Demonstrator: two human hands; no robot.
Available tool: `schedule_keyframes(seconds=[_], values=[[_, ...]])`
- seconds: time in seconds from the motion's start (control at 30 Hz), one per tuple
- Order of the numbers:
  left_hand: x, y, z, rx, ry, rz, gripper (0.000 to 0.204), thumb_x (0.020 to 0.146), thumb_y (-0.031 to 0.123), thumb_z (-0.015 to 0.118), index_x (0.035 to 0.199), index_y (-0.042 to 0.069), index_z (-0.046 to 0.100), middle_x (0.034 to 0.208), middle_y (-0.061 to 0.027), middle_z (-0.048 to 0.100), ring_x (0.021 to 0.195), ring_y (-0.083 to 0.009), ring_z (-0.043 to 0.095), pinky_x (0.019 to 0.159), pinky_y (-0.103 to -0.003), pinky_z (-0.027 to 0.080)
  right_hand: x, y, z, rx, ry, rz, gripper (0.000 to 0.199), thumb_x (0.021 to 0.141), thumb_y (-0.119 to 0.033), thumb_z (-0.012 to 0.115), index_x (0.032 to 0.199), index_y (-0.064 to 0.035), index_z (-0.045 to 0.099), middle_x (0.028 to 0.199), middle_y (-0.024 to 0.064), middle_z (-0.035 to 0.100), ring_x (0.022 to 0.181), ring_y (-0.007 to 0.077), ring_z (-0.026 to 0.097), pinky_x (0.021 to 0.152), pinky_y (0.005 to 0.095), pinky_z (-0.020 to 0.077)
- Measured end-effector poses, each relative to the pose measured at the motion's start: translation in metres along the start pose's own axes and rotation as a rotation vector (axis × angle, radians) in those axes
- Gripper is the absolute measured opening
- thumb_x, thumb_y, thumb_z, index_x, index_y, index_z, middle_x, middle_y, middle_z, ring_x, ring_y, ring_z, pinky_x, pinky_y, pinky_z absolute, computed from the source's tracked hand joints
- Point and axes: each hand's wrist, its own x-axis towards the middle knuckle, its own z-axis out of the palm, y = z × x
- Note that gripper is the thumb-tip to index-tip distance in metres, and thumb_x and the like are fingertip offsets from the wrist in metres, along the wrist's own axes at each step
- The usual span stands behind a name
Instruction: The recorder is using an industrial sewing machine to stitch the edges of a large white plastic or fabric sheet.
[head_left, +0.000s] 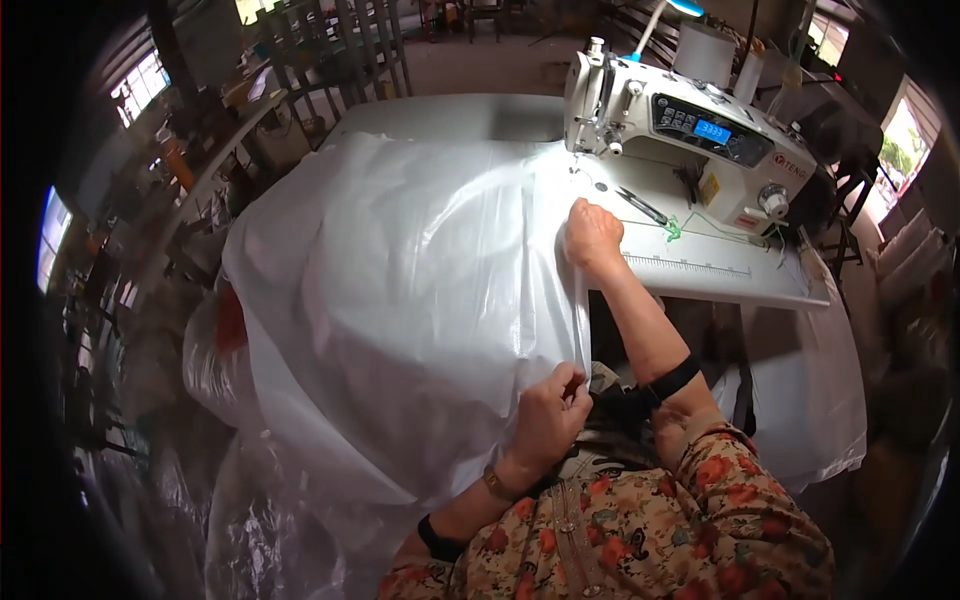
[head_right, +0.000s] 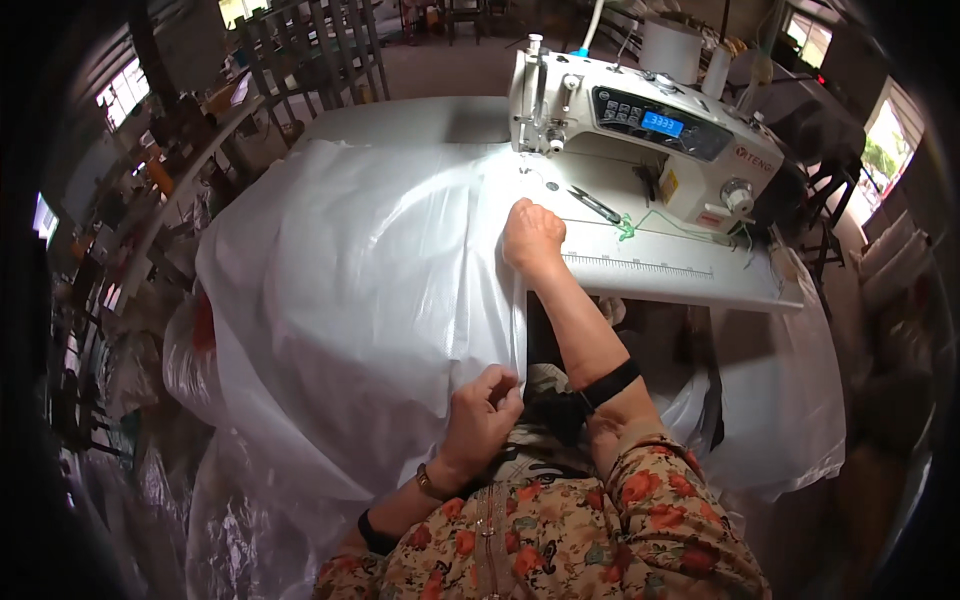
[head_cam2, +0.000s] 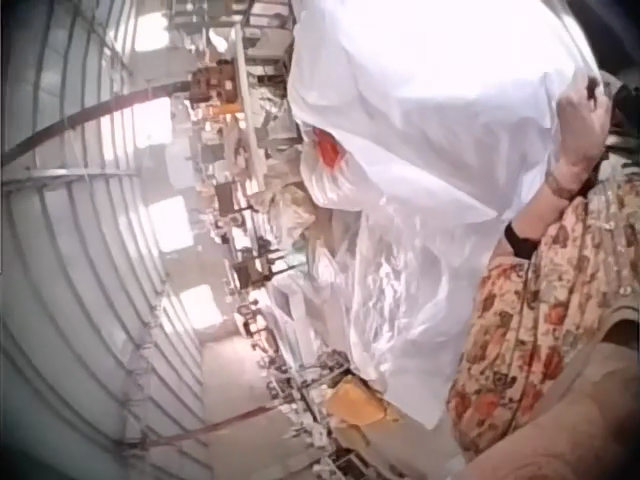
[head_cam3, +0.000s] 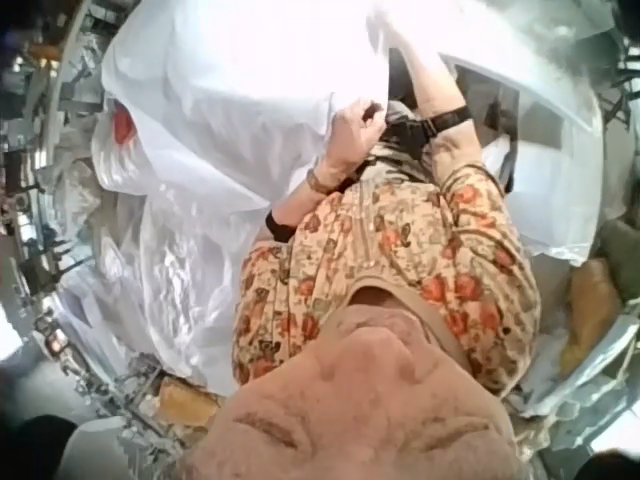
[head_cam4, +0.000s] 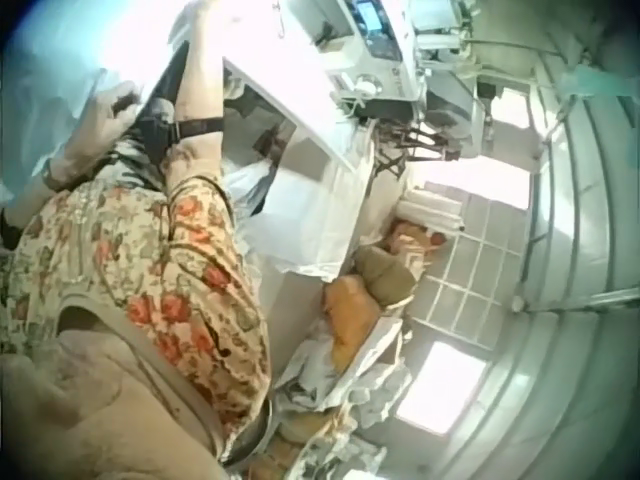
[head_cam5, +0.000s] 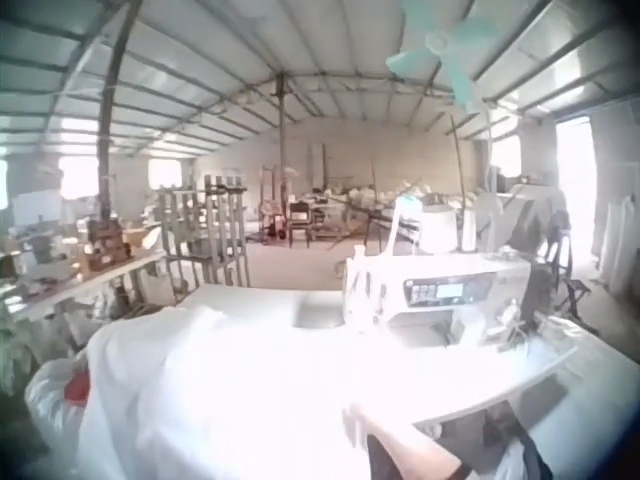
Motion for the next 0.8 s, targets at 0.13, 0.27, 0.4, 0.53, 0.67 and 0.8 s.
schedule_keyframes(seconds=[0.13,0.27,0.4,0.53,0.67,0.8], values=[[-0.004,-0.019,0.015,-0.063,0.011,-0.083,0.009,0.086,0.005,0.061,0.093,-0.001,0.061,0.063,-0.0117,0.052,0.054,-0.0115,0.047,0.053,-0.030,0.042,-0.014,0.005,0.007,-0.069,0.031,-0.097,0.016,0.074,-0.004,0.065,0.088,0.0030,0.064,0.081,0.0203,0.071,0.079,0.0324,0.072,0.070,0.0401,0.0567],[0.001,-0.011,0.014,0.147,-0.044,0.002,0.011,0.086,0.005,0.060,0.096,-0.001,0.063,0.074,-0.0119,0.063,0.061,-0.0132,0.059,0.058,-0.028,0.046,-0.012,0.004,0.006,-0.099,-0.011,-0.063,0.013,0.079,-0.007,0.061,0.088,0.0019,0.065,0.078,0.0178,0.070,0.076,0.0303,0.072,0.066,0.0392,0.0561],[0.012,-0.016,0.011,0.349,-0.006,0.193,0.009,0.084,0.005,0.058,0.091,0.001,0.060,0.080,-0.0187,0.063,0.065,-0.0329,0.064,0.061,-0.038,0.050,-0.003,0.005,0.011,-0.110,0.016,-0.081,0.013,0.080,-0.009,0.060,0.083,-0.0009,0.070,0.077,0.0150,0.071,0.074,0.0288,0.072,0.063,0.0391,0.0554],[0.034,-0.021,0.006,0.384,0.020,0.259,0.009,0.081,0.004,0.058,0.090,0.002,0.059,0.079,-0.0191,0.061,0.064,-0.0365,0.061,0.061,-0.042,0.048,0.014,0.004,0.007,-0.112,0.007,-0.171,0.012,0.078,-0.009,0.061,0.077,-0.0035,0.071,0.077,0.0128,0.071,0.074,0.0280,0.071,0.061,0.0393,0.0545],[0.056,-0.019,0.004,0.426,0.025,0.303,0.006,0.080,0.005,0.057,0.085,0.001,0.056,0.076,-0.0192,0.058,0.065,-0.0382,0.058,0.060,-0.043,0.046,0.032,0.003,0.007,-0.169,-0.022,-0.205,0.012,0.076,-0.009,0.061,0.075,-0.0058,0.072,0.076,0.0109,0.071,0.073,0.0277,0.071,0.059,0.0389,0.0539],[0.076,-0.019,0.004,0.462,0.036,0.336,0.006,0.079,0.006,0.056,0.081,0.001,0.053,0.074,-0.0195,0.056,0.065,-0.0392,0.057,0.060,-0.045,0.045,0.045,0.006,0.019,-0.149,0.057,-0.264,0.011,0.078,-0.008,0.059,0.081,-0.0008,0.067,0.074,0.0171,0.070,0.071,0.0297,0.071,0.064,0.0389,0.0549]])
